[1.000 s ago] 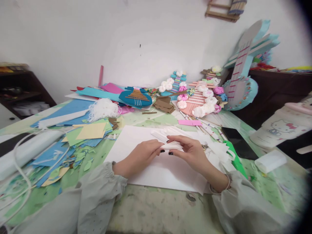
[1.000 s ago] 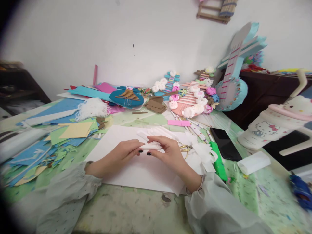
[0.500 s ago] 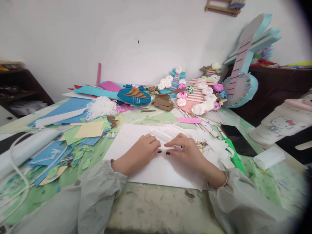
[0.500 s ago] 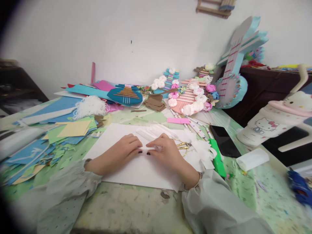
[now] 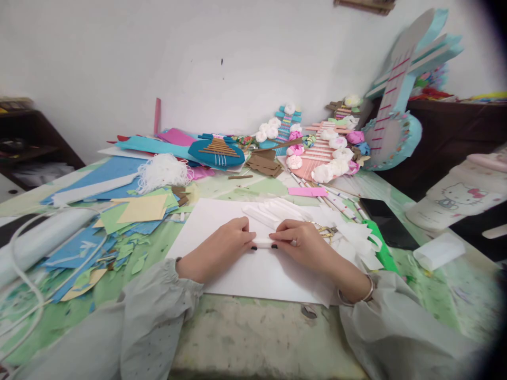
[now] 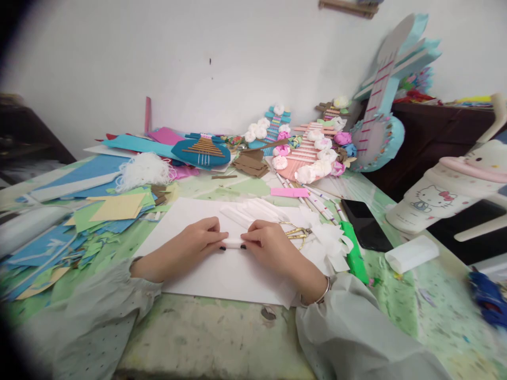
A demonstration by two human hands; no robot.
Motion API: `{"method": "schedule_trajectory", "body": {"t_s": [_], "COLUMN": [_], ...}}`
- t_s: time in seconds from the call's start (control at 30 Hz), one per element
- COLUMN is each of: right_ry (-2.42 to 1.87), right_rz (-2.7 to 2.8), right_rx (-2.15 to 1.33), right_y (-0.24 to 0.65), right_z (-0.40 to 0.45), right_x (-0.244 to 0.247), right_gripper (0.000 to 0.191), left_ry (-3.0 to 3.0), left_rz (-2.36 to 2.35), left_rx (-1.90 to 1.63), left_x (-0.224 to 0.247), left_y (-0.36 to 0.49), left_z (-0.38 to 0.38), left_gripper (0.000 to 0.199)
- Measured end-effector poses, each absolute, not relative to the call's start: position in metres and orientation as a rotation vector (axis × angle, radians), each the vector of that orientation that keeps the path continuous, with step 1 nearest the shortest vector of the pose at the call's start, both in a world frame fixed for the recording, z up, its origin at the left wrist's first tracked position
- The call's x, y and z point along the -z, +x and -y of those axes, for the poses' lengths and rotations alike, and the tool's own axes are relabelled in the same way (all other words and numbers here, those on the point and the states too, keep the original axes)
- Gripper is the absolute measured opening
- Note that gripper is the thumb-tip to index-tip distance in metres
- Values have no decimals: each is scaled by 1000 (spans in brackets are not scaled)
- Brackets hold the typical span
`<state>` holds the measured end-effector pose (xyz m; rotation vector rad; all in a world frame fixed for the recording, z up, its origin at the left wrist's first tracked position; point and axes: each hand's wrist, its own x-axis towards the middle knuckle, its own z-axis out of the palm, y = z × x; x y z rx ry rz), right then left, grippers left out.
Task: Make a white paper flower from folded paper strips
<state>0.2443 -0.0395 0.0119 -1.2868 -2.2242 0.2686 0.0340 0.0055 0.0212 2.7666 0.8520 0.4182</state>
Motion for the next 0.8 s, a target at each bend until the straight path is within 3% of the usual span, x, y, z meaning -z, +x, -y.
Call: {"method": "schedule_trajectory", "body": {"t_s": [0.37,0.5,0.8], "right_ry": [-1217,-1181,-1098], "right_rz": [2254,2272,2347], "right_rx": [-113,-187,-224], "right_y": [243,239,221], "right_z": [40,41,42], "right_x": [-11,-10,-4], "right_gripper": [15,18,24], "left_ry": [2548,2661,2640], "left_rz": [-957,-876,-816], "left_rx": [-668,-794,-665], "left_x": [-13,-11,-16], "left_y": [33,33,36], "left_z": [-14,-15,-11], "left_gripper": [7,6,16]}}
